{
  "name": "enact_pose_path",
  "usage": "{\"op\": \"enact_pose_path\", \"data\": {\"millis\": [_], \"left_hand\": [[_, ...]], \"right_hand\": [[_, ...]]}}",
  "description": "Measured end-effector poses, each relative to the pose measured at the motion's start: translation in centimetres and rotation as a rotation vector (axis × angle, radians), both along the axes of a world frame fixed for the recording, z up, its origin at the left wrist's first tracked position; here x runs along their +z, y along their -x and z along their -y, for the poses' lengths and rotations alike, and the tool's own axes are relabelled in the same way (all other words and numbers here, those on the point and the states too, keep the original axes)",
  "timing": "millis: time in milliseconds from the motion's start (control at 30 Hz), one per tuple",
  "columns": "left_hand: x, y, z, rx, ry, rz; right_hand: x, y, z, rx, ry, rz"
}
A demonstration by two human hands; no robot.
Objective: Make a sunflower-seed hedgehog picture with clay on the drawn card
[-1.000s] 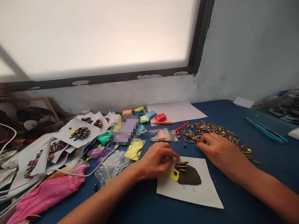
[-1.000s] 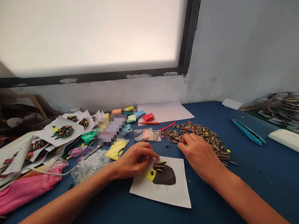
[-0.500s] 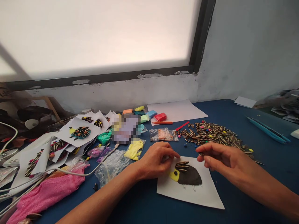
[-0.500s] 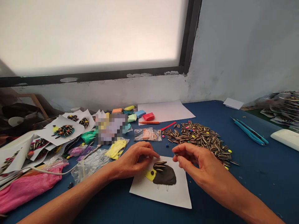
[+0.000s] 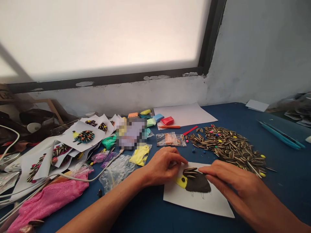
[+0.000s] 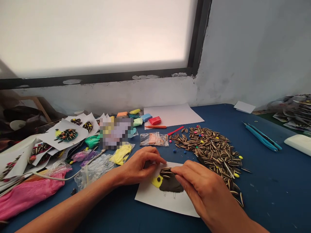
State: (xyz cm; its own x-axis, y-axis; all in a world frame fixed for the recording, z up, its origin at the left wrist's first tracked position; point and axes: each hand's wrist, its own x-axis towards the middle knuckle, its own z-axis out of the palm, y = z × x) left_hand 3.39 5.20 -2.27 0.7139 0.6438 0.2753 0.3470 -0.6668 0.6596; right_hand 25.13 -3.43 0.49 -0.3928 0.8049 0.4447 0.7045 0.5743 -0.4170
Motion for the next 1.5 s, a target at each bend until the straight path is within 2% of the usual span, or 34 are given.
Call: {"op": "enact_pose_path", "data": {"millis": [167, 333, 400, 733, 1000, 1500], "left_hand": [[-0.2, 0.0, -0.1, -0.008, -0.002, 0.023], [-0.2, 0.0, -0.1, -0.006, 0.000, 0.041], [-0.1, 0.0, 0.0, -0.006, 0.005, 0.037], [-0.1, 0.1, 0.0, 0.000, -0.004, 0.023], [0.0, 0.0, 0.0, -0.003, -0.007, 0.029], [-0.2, 0.0, -0.2, -0.004, -0.011, 0.024]], "right_hand": [[-0.7, 0.6, 0.3, 0.060, -0.039, 0.018], [-1.6, 1.1, 0.5, 0.058, 0.108, 0.043], [-1.8, 1.1, 0.6, 0.060, 0.125, 0.056], [-2.3, 1.4, 0.6, 0.023, 0.006, 0.038], [-2.9, 1.5, 0.3, 0.007, -0.055, 0.107], [-2.8, 1.9, 0.3, -0.027, -0.143, 0.244]]}}
